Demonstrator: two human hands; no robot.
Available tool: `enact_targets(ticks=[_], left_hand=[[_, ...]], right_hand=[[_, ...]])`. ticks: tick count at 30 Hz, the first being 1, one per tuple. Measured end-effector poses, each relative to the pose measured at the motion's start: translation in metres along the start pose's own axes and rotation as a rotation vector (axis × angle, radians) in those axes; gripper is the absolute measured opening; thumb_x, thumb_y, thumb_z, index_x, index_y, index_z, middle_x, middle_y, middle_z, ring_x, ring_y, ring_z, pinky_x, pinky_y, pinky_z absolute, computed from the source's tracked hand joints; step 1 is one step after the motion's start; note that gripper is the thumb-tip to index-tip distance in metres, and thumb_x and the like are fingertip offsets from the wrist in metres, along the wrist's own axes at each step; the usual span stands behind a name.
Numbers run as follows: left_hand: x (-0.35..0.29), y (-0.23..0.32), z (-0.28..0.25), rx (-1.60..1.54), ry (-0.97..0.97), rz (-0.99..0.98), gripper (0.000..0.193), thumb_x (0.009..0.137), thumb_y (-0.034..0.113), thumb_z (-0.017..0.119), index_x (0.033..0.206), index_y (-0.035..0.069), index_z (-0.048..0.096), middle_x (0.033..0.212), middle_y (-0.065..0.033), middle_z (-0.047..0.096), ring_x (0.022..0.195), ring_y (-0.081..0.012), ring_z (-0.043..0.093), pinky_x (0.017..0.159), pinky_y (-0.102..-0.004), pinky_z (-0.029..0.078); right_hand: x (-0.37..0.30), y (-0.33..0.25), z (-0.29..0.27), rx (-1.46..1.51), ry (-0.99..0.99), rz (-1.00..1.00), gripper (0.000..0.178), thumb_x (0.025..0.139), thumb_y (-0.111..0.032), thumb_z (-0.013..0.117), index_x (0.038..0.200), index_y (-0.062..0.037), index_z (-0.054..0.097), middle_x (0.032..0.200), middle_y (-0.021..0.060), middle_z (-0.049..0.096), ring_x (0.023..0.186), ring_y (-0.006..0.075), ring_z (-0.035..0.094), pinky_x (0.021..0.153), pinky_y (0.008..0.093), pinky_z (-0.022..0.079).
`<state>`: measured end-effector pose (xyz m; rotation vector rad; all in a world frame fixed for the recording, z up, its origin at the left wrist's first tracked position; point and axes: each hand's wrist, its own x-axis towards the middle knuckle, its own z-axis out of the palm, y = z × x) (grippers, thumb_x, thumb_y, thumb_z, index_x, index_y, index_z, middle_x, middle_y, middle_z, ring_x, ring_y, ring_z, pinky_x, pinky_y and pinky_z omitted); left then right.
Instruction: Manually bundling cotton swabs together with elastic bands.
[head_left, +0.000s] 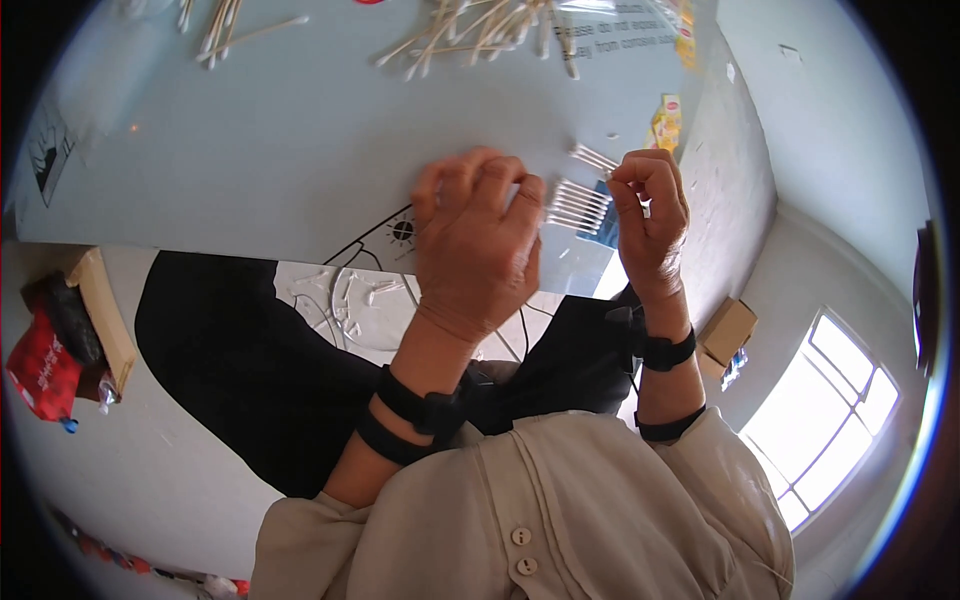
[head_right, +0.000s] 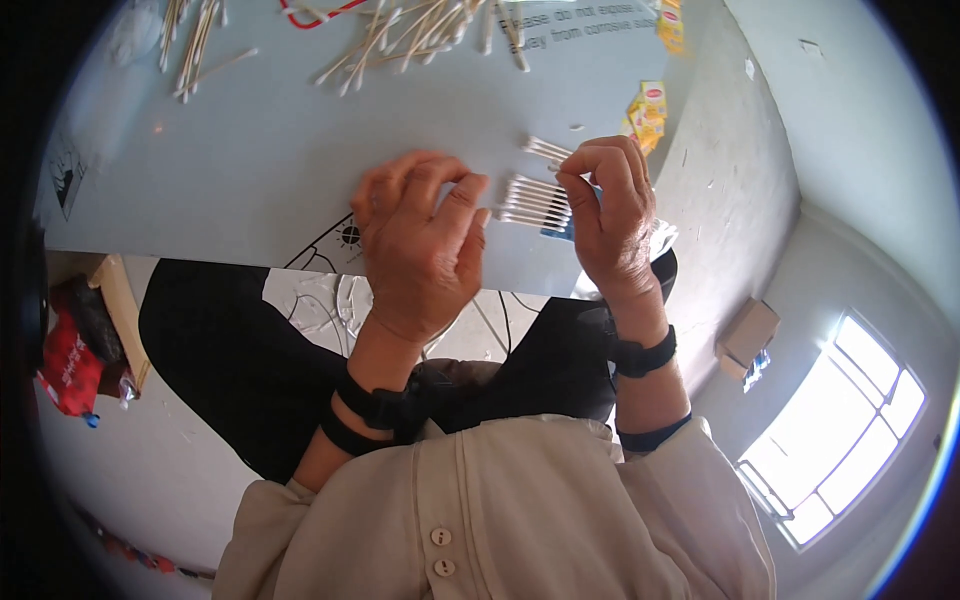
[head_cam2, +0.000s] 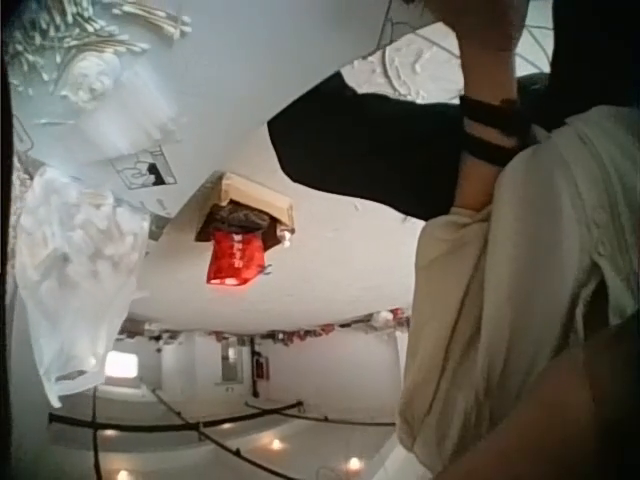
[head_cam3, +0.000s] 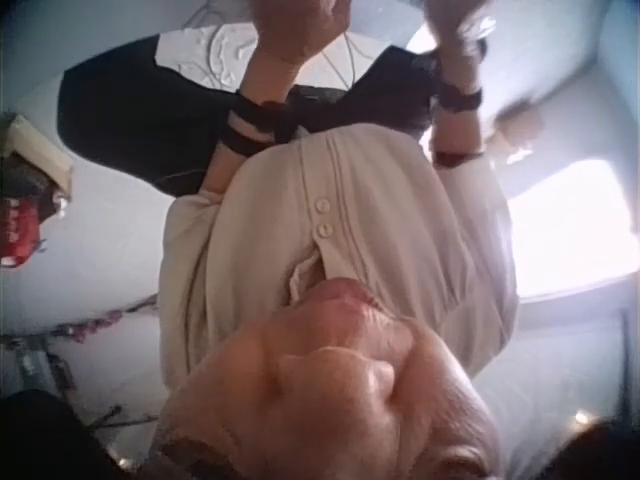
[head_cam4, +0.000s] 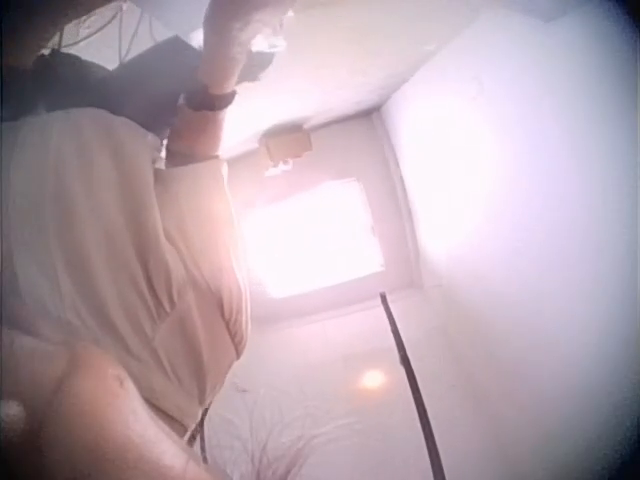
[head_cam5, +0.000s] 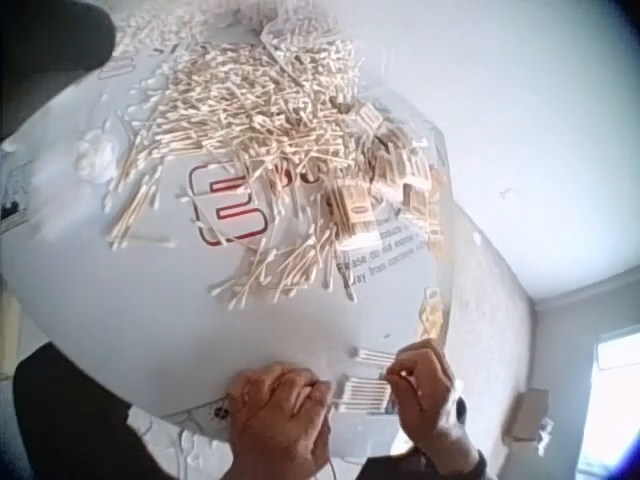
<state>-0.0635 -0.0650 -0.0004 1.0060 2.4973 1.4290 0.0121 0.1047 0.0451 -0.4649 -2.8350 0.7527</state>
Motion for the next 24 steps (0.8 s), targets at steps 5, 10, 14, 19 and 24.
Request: enact_targets(ticks=[5, 10, 14, 19, 24], left_hand=[[-0.003, -0.001, 0.0, 0.035, 0.026, 0.06, 0.023, 0.069, 0.009, 0.067, 0.091, 0.007, 0.066, 0.1, -0.0031, 0.059, 0.106, -0.0231, 0.053, 0.097, -0.0422, 0.032], [-0.001, 0.004, 0.002, 0.117, 0.038, 0.11, 0.025, 0.069, 0.008, 0.068, 0.093, 0.01, 0.067, 0.098, -0.0009, 0.062, 0.105, -0.0236, 0.054, 0.096, -0.0408, 0.033], [-0.003, 0.002, 0.003, 0.158, 0.049, 0.128, 0.027, 0.068, 0.005, 0.069, 0.094, 0.013, 0.068, 0.098, -0.0003, 0.062, 0.102, -0.0229, 0.054, 0.096, -0.0394, 0.033], [-0.004, -0.002, 0.002, 0.14, 0.002, 0.155, 0.027, 0.067, 0.004, 0.069, 0.093, 0.012, 0.067, 0.098, -0.0019, 0.061, 0.104, -0.0241, 0.053, 0.097, -0.0403, 0.032], [-0.003, -0.011, 0.001, 0.078, -0.025, 0.165, 0.027, 0.066, 0.003, 0.07, 0.092, 0.012, 0.068, 0.097, -0.0021, 0.062, 0.101, -0.024, 0.054, 0.094, -0.0377, 0.034]], right_hand=[[-0.017, -0.021, -0.008, 0.334, 0.207, 0.065, 0.011, 0.088, 0.006, 0.055, 0.093, -0.0032, 0.053, 0.09, 0.0047, 0.055, 0.077, 0.0108, 0.05, 0.069, 0.0222, 0.044], [-0.033, -0.027, -0.012, 0.672, 0.361, 0.118, 0.011, 0.091, 0.007, 0.052, 0.097, -0.0029, 0.051, 0.096, 0.0047, 0.058, 0.086, 0.0104, 0.054, 0.079, 0.0224, 0.045], [-0.047, -0.039, -0.019, 0.806, 0.43, 0.087, 0.013, 0.091, 0.008, 0.052, 0.096, -0.003, 0.051, 0.097, 0.0049, 0.058, 0.089, 0.0105, 0.056, 0.082, 0.0235, 0.046], [-0.066, -0.056, -0.03, 0.969, 0.442, 0.077, 0.017, 0.09, 0.01, 0.053, 0.101, -0.0022, 0.053, 0.097, 0.0036, 0.057, 0.091, 0.0095, 0.055, 0.084, 0.0223, 0.045], [-0.084, -0.058, -0.033, 1.122, 0.417, 0.049, 0.016, 0.09, 0.01, 0.054, 0.101, -0.0014, 0.056, 0.097, 0.0034, 0.058, 0.092, 0.0085, 0.055, 0.084, 0.0223, 0.045]])
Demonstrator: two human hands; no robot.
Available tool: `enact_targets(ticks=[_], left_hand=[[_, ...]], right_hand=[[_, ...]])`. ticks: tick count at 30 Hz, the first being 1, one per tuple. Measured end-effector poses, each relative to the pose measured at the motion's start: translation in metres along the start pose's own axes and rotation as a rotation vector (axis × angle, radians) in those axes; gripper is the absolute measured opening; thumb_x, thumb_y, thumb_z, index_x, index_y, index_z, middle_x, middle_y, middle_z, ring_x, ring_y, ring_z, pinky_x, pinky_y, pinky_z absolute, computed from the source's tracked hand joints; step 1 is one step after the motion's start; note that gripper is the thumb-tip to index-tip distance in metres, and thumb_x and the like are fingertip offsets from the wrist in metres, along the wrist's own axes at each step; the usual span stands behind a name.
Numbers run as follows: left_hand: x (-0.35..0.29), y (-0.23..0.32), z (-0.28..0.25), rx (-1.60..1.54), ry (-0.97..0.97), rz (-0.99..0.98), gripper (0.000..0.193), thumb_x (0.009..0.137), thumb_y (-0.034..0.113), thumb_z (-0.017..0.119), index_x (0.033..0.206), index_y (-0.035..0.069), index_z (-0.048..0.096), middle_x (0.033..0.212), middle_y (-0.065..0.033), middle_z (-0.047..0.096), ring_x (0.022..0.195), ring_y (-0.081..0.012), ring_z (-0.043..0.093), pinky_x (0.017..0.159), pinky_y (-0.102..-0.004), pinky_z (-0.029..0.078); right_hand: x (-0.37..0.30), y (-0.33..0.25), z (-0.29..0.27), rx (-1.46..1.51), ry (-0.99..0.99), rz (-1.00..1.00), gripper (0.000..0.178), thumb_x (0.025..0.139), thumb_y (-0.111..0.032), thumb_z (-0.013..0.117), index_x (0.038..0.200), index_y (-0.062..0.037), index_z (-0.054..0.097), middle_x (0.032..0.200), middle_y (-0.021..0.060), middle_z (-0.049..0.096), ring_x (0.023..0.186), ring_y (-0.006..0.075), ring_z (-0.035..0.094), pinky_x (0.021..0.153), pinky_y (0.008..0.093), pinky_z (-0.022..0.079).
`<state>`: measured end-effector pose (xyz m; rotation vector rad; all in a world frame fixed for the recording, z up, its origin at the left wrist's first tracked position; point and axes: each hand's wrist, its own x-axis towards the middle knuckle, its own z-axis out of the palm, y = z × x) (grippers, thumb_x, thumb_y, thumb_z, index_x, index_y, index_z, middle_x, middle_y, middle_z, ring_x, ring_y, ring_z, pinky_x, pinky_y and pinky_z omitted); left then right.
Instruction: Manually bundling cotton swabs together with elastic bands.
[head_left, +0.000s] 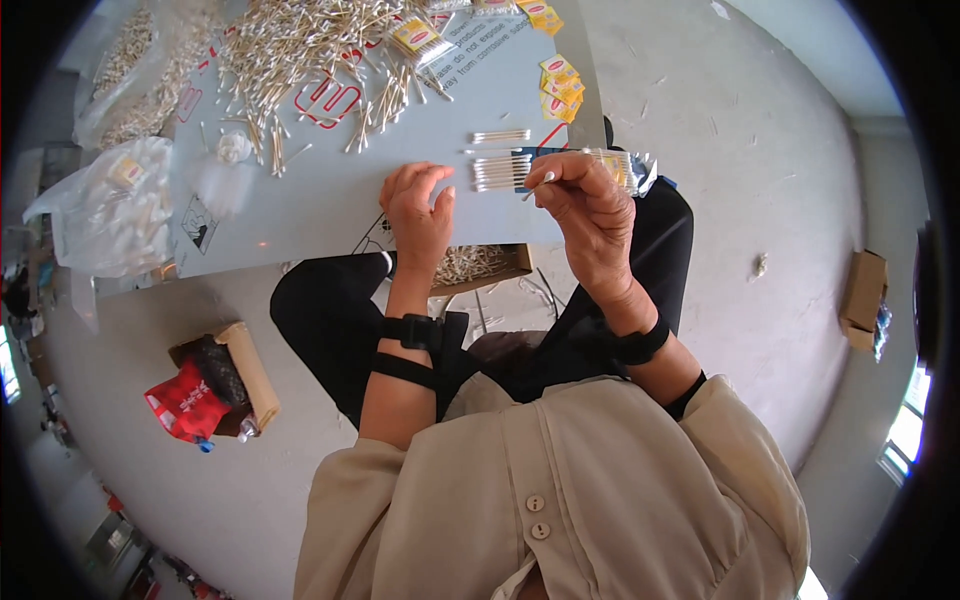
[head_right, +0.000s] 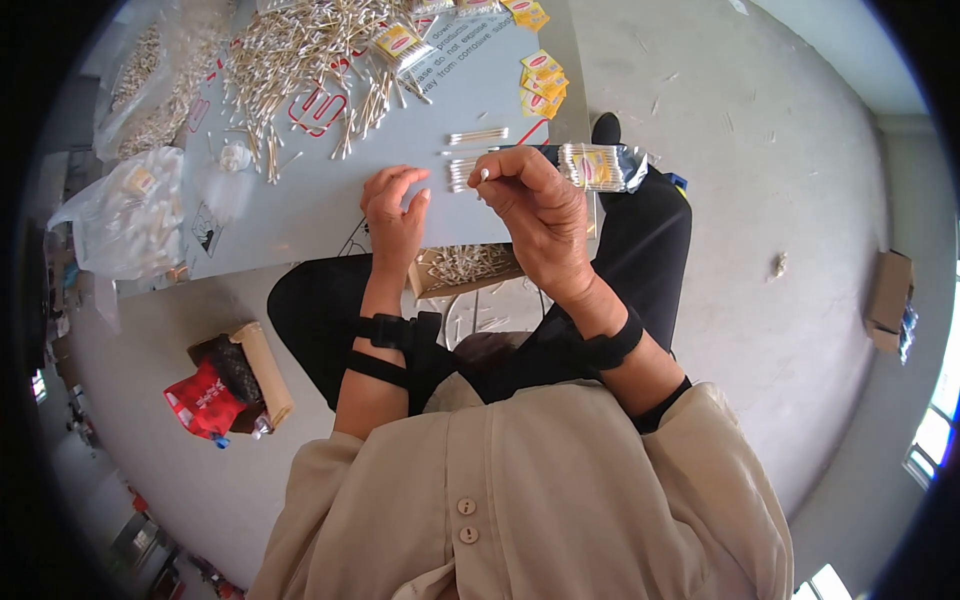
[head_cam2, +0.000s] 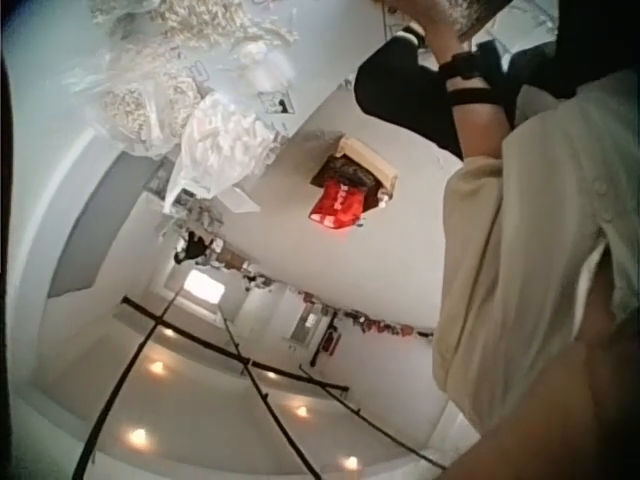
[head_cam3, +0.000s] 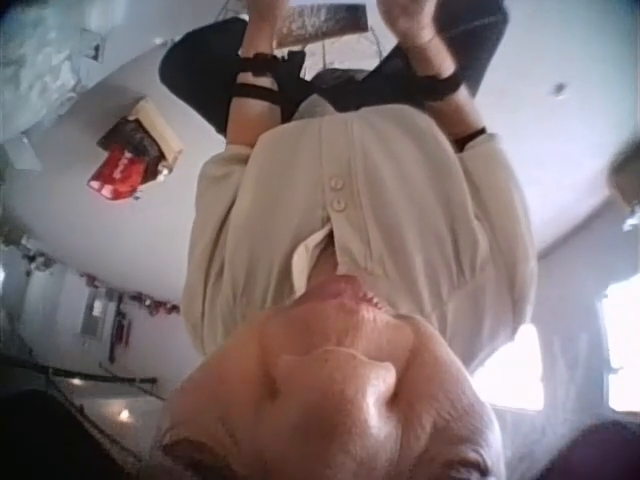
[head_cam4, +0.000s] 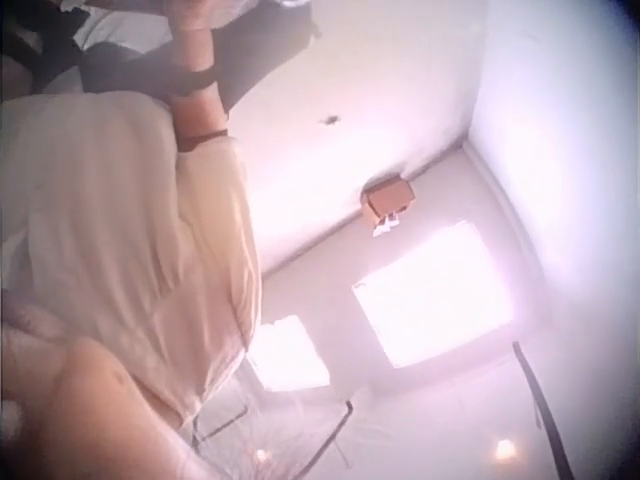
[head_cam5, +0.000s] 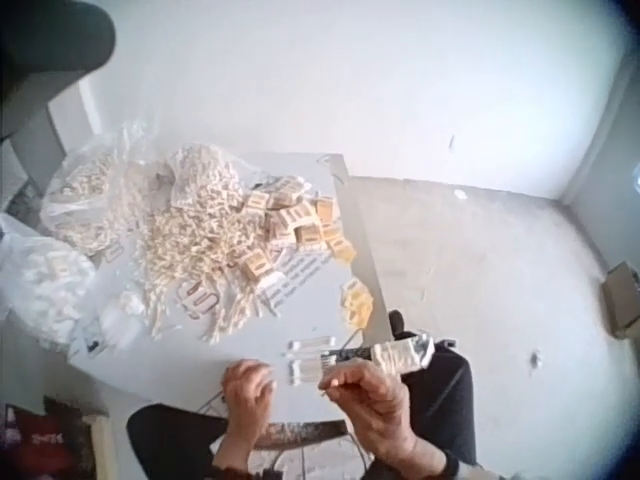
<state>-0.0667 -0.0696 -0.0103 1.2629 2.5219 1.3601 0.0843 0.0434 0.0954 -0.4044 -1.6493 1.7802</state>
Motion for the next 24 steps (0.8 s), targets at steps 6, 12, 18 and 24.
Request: enact_targets(ticks=[6, 12, 18, 24], left_hand=[[0.005, -0.002, -0.003, -0.067, -0.027, 0.016, 0.024, 0.066, 0.001, 0.069, 0.088, 0.01, 0.068, 0.095, -0.0036, 0.064, 0.097, -0.025, 0.056, 0.089, -0.0362, 0.04], [0.005, -0.006, -0.008, -0.134, -0.036, -0.003, 0.022, 0.067, -0.001, 0.067, 0.087, 0.007, 0.069, 0.094, -0.0057, 0.066, 0.095, -0.0253, 0.058, 0.088, -0.0356, 0.044], [0.003, -0.009, -0.014, -0.2, 0.003, -0.071, 0.019, 0.079, -0.001, 0.061, 0.096, 0.003, 0.068, 0.098, -0.0084, 0.066, 0.091, -0.019, 0.06, 0.086, -0.0303, 0.047], [0.02, -0.024, -0.032, -0.22, 0.128, -0.316, 0.013, 0.081, 0.0, 0.06, 0.093, 0.003, 0.064, 0.089, -0.0065, 0.063, 0.076, -0.0167, 0.059, 0.071, -0.0295, 0.048]], right_hand=[[-0.015, -0.001, -0.001, 0.07, -0.033, 0.064, 0.009, 0.089, 0.005, 0.059, 0.095, -0.0009, 0.058, 0.094, 0.0059, 0.061, 0.091, 0.0121, 0.056, 0.081, 0.025, 0.047], [-0.018, 0.004, 0.0, 0.154, -0.05, 0.129, 0.009, 0.09, 0.006, 0.056, 0.095, -0.0006, 0.059, 0.095, 0.0033, 0.063, 0.091, 0.0088, 0.056, 0.084, 0.0246, 0.047], [-0.02, 0.015, 0.001, -0.289, -0.341, 0.251, 0.008, 0.081, 0.005, 0.062, 0.088, 0.0021, 0.059, 0.079, 0.0098, 0.058, 0.072, 0.0169, 0.058, 0.065, 0.0285, 0.046], [-0.023, 0.036, 0.004, -0.343, -0.337, 0.273, 0.007, 0.081, 0.003, 0.063, 0.087, 0.0024, 0.059, 0.077, 0.0107, 0.058, 0.068, 0.0197, 0.056, 0.062, 0.0288, 0.046]])
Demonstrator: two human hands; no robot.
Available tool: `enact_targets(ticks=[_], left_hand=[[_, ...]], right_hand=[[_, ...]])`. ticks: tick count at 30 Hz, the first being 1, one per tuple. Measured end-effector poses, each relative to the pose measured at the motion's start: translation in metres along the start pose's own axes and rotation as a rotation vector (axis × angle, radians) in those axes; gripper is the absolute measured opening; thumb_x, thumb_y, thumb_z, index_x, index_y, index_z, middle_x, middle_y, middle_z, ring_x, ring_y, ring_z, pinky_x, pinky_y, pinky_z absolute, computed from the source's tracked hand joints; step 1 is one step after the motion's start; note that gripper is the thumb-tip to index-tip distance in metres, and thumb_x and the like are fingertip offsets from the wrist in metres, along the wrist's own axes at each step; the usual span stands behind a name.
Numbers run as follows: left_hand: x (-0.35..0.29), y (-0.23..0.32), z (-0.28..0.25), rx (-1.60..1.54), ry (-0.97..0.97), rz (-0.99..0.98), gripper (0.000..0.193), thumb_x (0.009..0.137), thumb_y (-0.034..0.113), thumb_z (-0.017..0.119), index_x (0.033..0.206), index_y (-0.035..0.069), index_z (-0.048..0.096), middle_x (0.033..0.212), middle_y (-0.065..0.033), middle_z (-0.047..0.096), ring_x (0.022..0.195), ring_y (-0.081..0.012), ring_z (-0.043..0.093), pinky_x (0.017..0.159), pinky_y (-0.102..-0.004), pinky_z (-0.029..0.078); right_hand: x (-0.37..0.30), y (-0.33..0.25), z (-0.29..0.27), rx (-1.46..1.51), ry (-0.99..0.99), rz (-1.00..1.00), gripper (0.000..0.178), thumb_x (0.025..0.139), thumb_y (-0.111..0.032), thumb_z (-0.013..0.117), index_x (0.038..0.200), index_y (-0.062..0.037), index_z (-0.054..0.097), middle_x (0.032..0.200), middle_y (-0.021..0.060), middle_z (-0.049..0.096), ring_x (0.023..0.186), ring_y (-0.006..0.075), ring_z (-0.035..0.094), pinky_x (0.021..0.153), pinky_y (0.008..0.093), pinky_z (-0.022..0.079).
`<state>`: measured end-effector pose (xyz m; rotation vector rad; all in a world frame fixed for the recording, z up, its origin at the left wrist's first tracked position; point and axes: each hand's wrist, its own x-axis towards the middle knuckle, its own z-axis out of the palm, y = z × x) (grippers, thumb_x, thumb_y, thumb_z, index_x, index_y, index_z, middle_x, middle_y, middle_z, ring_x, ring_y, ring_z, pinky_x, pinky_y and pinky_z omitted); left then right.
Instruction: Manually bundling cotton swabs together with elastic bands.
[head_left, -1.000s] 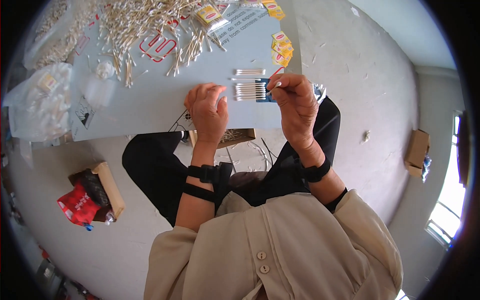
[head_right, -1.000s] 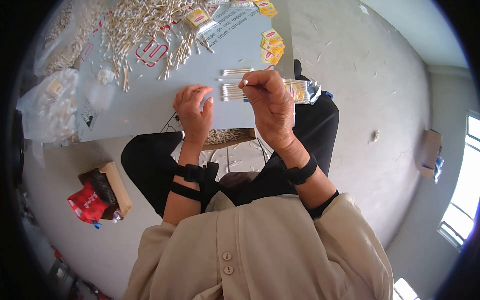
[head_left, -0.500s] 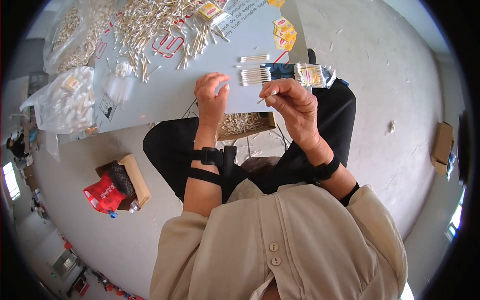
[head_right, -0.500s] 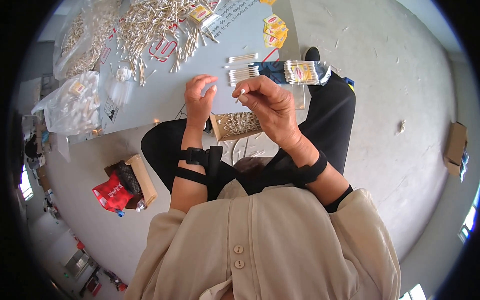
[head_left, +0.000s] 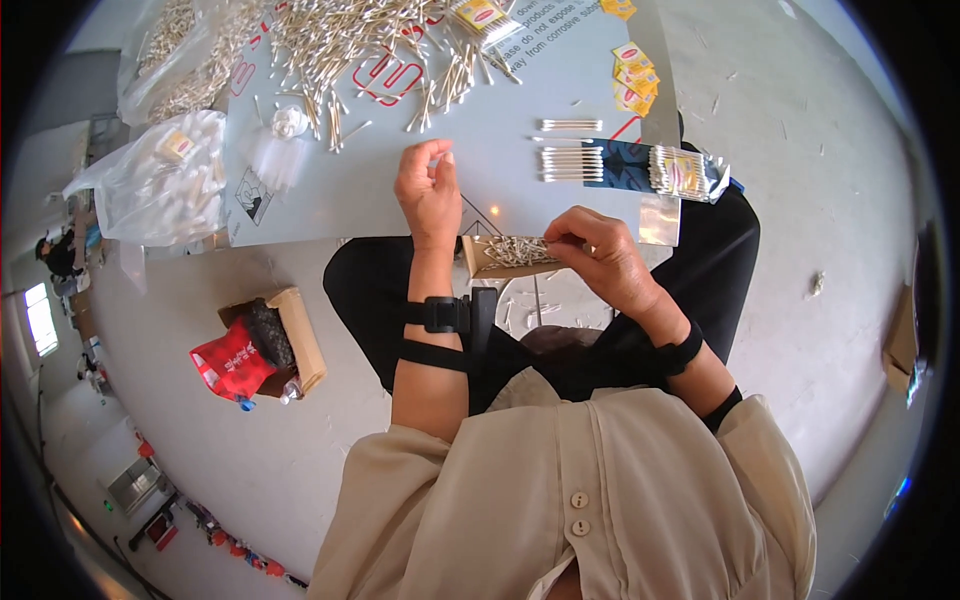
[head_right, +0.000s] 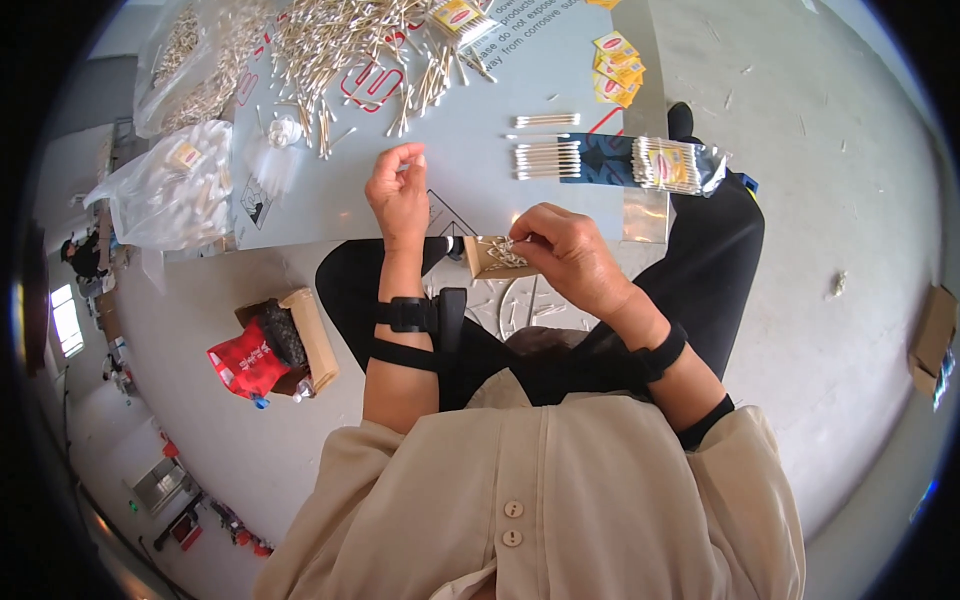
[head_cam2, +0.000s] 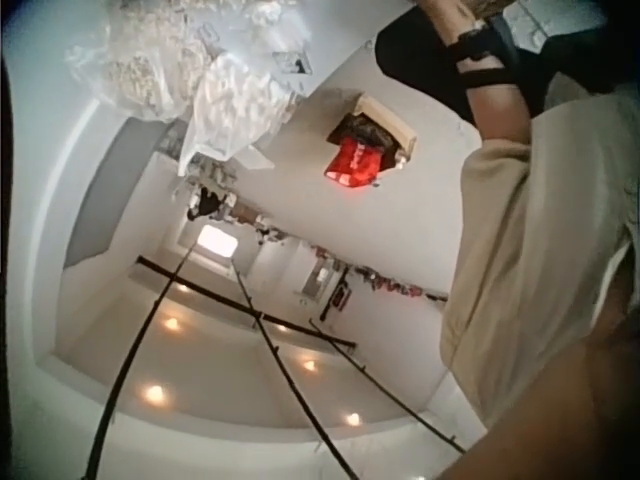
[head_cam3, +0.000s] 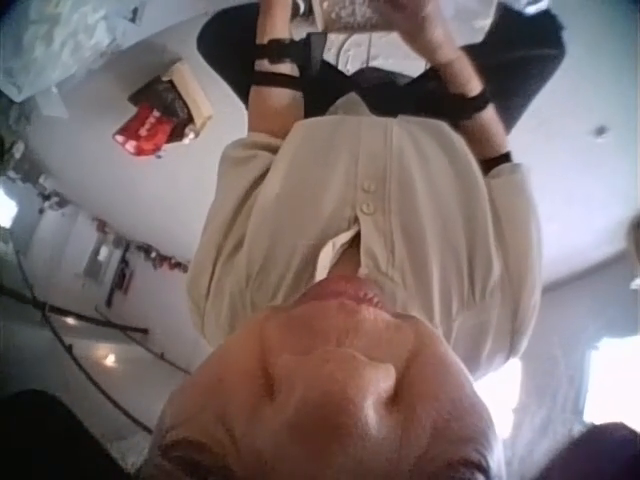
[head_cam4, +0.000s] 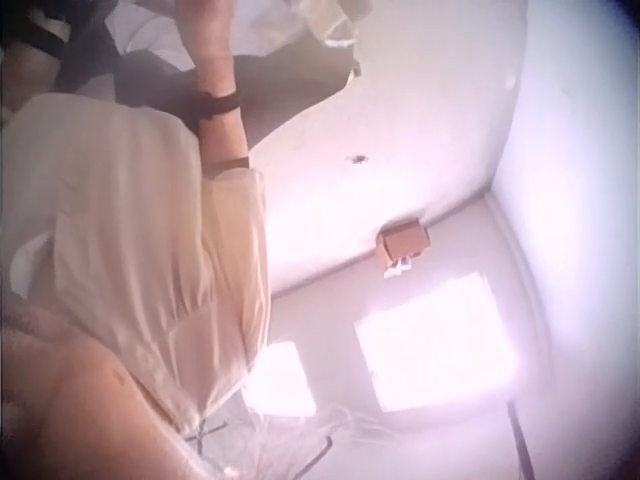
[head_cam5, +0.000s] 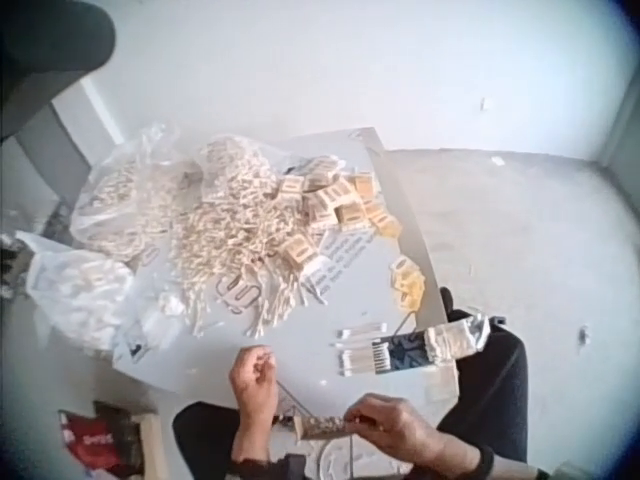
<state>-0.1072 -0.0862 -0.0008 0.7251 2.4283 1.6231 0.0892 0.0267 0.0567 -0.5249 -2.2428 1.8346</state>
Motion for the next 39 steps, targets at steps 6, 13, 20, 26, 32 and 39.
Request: enact_targets(ticks=[6, 13, 20, 26, 32, 39], left_hand=[[0.042, 0.0, 0.005, 0.262, 0.11, 0.127, 0.015, 0.074, 0.011, 0.071, 0.083, 0.004, 0.061, 0.081, -0.0068, 0.058, 0.077, -0.0239, 0.057, 0.071, -0.0362, 0.048], [0.069, 0.014, 0.027, 0.685, -0.007, 0.135, 0.022, 0.071, 0.021, 0.075, 0.074, 0.003, 0.061, 0.074, -0.0107, 0.06, 0.074, -0.0312, 0.059, 0.068, -0.0438, 0.049], [0.063, -0.001, -0.003, 0.1, -0.009, -0.33, 0.018, 0.077, 0.008, 0.068, 0.067, -0.002, 0.058, 0.058, -0.0021, 0.055, 0.051, -0.01, 0.05, 0.048, -0.0254, 0.042], [0.027, 0.059, -0.019, -0.059, -0.353, -0.456, 0.01, 0.076, 0.004, 0.065, 0.072, -0.003, 0.059, 0.06, -0.0021, 0.057, 0.052, -0.007, 0.05, 0.049, -0.023, 0.041], [-0.011, 0.107, -0.008, -0.032, -0.551, -0.138, 0.006, 0.076, -0.001, 0.064, 0.076, -0.003, 0.058, 0.061, -0.0024, 0.058, 0.054, -0.0082, 0.053, 0.05, -0.024, 0.042], [-0.034, 0.121, -0.003, -0.23, -0.442, 0.057, 0.019, 0.075, -0.003, 0.068, 0.091, 0.0, 0.059, 0.075, -0.0047, 0.063, 0.064, -0.0093, 0.058, 0.058, -0.0232, 0.047]], right_hand=[[0.005, 0.005, -0.006, 0.013, 0.052, 0.065, 0.006, 0.082, 0.002, 0.064, 0.085, 0.0028, 0.059, 0.074, 0.0103, 0.059, 0.066, 0.0186, 0.056, 0.061, 0.0286, 0.045], [0.007, 0.007, -0.01, 0.022, 0.07, 0.099, 0.005, 0.083, 0.001, 0.063, 0.085, 0.0032, 0.059, 0.073, 0.0102, 0.059, 0.065, 0.018, 0.055, 0.061, 0.0292, 0.045], [0.01, 0.009, -0.007, 0.054, 0.084, 0.098, 0.005, 0.083, 0.001, 0.064, 0.084, 0.0031, 0.059, 0.072, 0.0104, 0.059, 0.064, 0.0202, 0.055, 0.06, 0.0299, 0.045], [0.013, 0.005, -0.004, -0.008, 0.248, -0.015, 0.017, 0.078, 0.002, 0.068, 0.094, 0.0003, 0.061, 0.083, 0.0108, 0.057, 0.069, 0.0215, 0.057, 0.061, 0.0303, 0.047], [0.026, -0.014, -0.008, -0.492, 0.305, -0.383, 0.037, 0.068, 0.005, 0.072, 0.103, -0.0041, 0.065, 0.094, 0.01, 0.056, 0.075, 0.0243, 0.06, 0.064, 0.0327, 0.051], [0.016, -0.01, -0.005, -0.031, 0.408, -0.273, 0.017, 0.077, 0.003, 0.07, 0.093, -0.0006, 0.067, 0.083, 0.0098, 0.062, 0.074, 0.0227, 0.062, 0.066, 0.0285, 0.05]])
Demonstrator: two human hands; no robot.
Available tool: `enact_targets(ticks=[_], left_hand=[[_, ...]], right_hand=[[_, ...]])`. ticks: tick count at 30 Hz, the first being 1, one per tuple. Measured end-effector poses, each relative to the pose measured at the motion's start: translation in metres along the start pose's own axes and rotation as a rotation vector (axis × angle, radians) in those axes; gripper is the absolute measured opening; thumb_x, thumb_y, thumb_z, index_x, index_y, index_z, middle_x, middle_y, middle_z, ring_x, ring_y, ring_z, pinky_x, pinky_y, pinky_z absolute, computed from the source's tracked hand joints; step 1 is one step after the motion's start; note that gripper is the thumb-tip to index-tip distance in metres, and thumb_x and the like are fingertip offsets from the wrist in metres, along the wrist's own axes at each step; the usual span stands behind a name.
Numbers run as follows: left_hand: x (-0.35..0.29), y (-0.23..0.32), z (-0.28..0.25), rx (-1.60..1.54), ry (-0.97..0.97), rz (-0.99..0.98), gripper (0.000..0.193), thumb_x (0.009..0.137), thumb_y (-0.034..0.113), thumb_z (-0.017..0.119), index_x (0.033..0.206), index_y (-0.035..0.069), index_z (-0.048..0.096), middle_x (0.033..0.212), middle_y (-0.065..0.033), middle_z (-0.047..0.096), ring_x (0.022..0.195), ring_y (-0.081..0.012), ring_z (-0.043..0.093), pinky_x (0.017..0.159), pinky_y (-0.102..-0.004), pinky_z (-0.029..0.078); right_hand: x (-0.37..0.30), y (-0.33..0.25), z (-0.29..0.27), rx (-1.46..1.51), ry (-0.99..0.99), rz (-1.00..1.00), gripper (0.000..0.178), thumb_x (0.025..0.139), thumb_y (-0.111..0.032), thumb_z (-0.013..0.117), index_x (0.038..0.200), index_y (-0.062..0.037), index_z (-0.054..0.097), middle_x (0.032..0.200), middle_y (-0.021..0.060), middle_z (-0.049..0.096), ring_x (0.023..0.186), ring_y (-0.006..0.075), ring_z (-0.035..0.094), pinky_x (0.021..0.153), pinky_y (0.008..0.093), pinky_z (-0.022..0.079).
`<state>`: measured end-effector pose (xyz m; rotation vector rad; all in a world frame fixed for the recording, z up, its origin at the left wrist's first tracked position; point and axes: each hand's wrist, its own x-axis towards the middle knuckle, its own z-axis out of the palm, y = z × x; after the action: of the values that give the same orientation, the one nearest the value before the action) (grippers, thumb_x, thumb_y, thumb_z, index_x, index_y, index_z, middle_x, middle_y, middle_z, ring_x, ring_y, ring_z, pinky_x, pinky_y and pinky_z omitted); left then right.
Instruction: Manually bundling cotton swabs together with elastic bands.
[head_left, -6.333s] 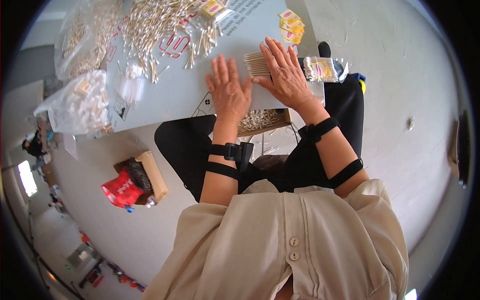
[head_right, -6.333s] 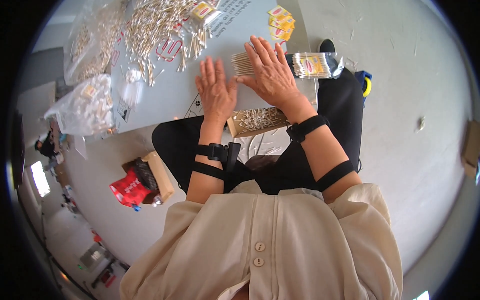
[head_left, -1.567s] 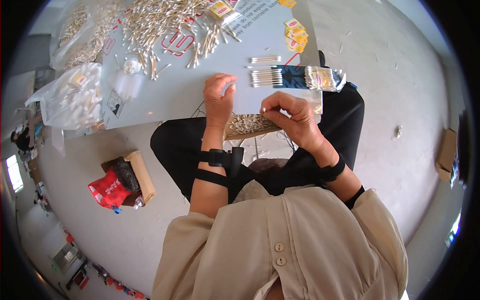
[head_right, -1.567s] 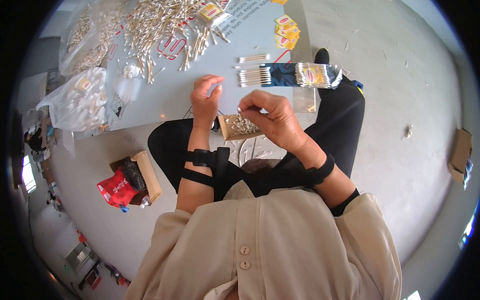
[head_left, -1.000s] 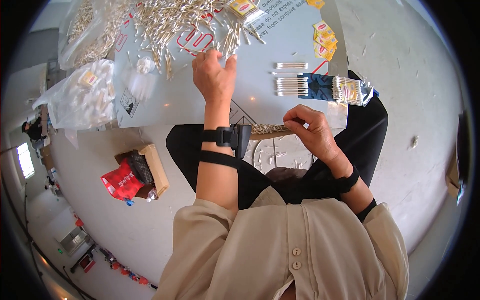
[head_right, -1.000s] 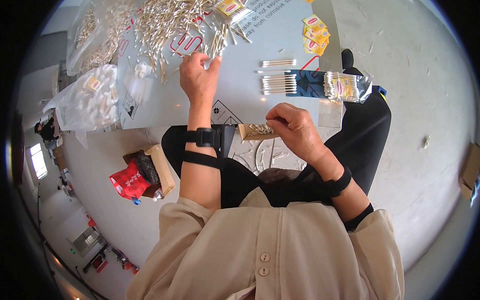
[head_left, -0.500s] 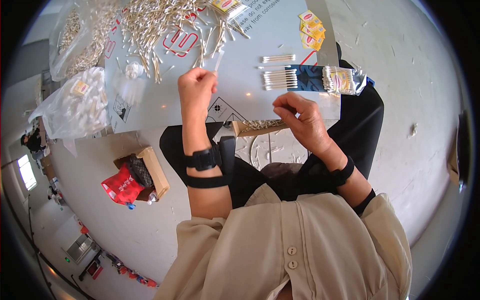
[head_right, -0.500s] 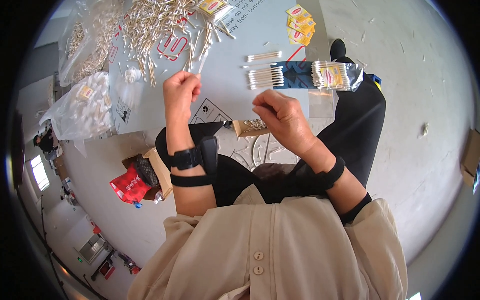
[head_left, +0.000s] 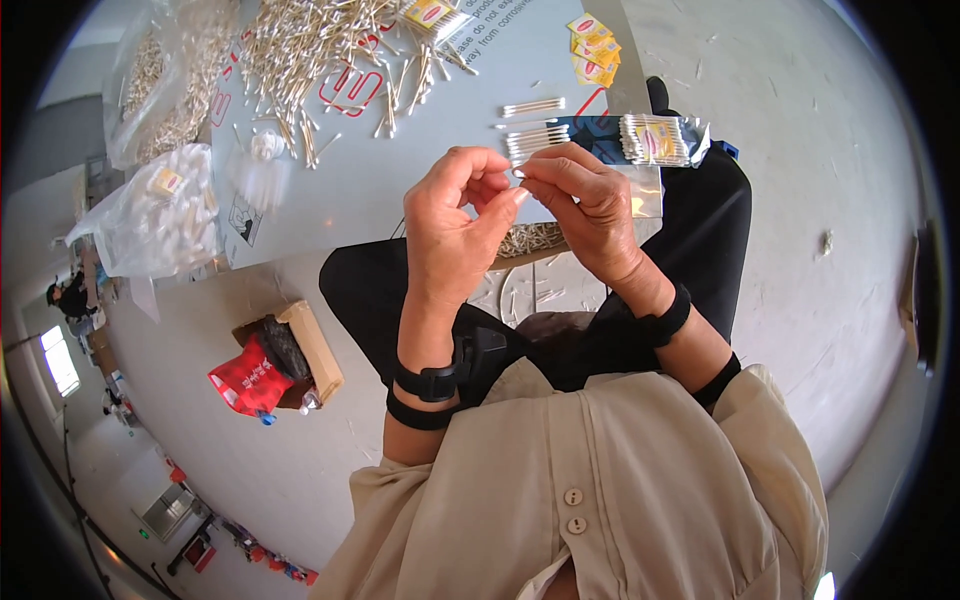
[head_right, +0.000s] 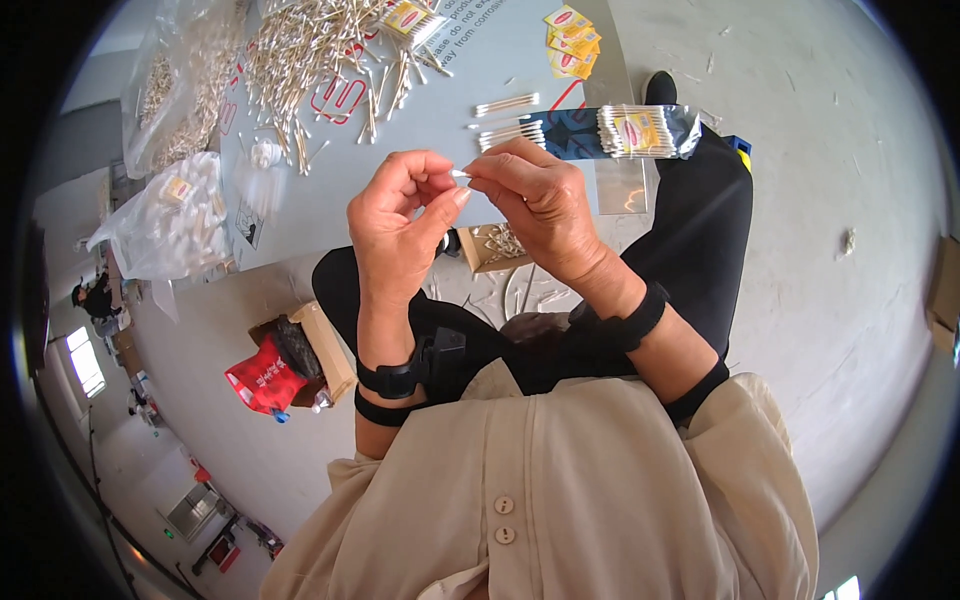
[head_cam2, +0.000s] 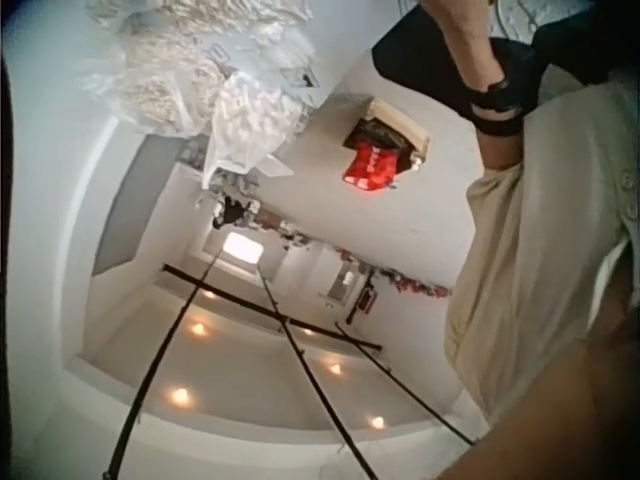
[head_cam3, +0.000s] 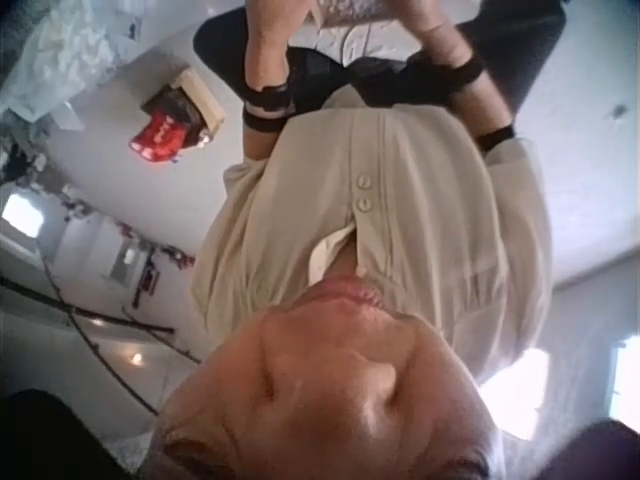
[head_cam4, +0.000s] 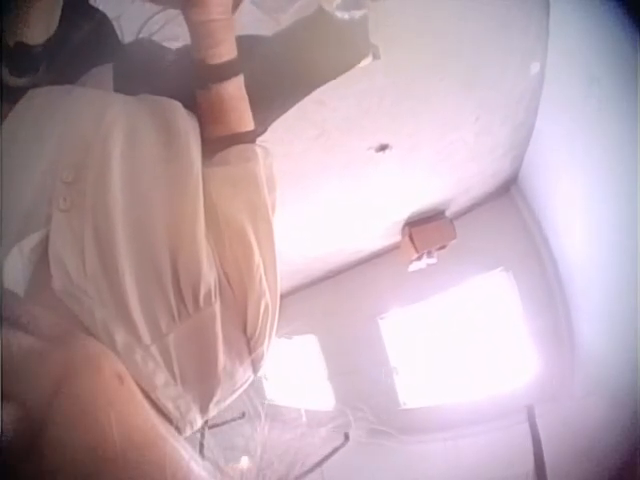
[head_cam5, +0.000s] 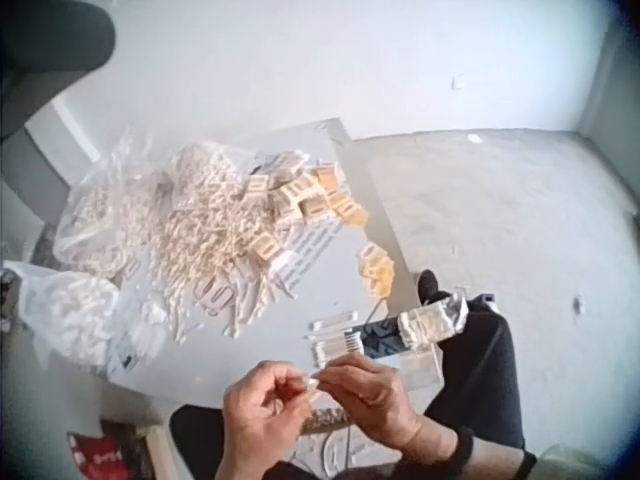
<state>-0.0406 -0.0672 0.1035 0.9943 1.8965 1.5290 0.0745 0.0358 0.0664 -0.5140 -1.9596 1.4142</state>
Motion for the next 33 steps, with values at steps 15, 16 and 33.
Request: enact_targets(ticks=[15, 16, 33], left_hand=[[-0.005, -0.062, -0.006, 0.307, -0.028, -0.205, 0.009, 0.08, 0.001, 0.066, 0.084, -0.003, 0.059, 0.071, -0.0085, 0.061, 0.062, -0.0126, 0.057, 0.059, -0.0271, 0.046], [-0.006, -0.065, -0.004, 0.348, -0.029, -0.166, 0.007, 0.081, 0.0, 0.065, 0.084, -0.003, 0.059, 0.069, -0.0049, 0.061, 0.062, -0.0083, 0.054, 0.059, -0.0244, 0.045], [-0.007, -0.1, 0.024, 0.969, 0.055, 0.021, 0.084, 0.084, 0.058, 0.055, 0.144, 0.003, 0.031, 0.155, -0.0172, 0.015, 0.145, -0.0302, 0.01, 0.112, -0.0586, 0.009]], right_hand=[[0.058, 0.06, -0.026, -0.804, -0.228, -0.322, 0.004, 0.073, -0.004, 0.062, 0.076, -0.0053, 0.06, 0.078, 0.0086, 0.057, 0.078, 0.0267, 0.061, 0.067, 0.0369, 0.051], [0.061, 0.065, -0.024, -0.846, -0.272, -0.327, 0.005, 0.072, -0.004, 0.062, 0.077, -0.0055, 0.06, 0.079, 0.0084, 0.058, 0.08, 0.0263, 0.061, 0.068, 0.0367, 0.052], [0.032, 0.075, -0.023, -1.029, -0.463, -0.213, 0.102, 0.073, -0.067, 0.061, 0.146, -0.0054, 0.026, 0.152, 0.0139, 0.026, 0.143, 0.0288, 0.018, 0.116, 0.0492, 0.01]])
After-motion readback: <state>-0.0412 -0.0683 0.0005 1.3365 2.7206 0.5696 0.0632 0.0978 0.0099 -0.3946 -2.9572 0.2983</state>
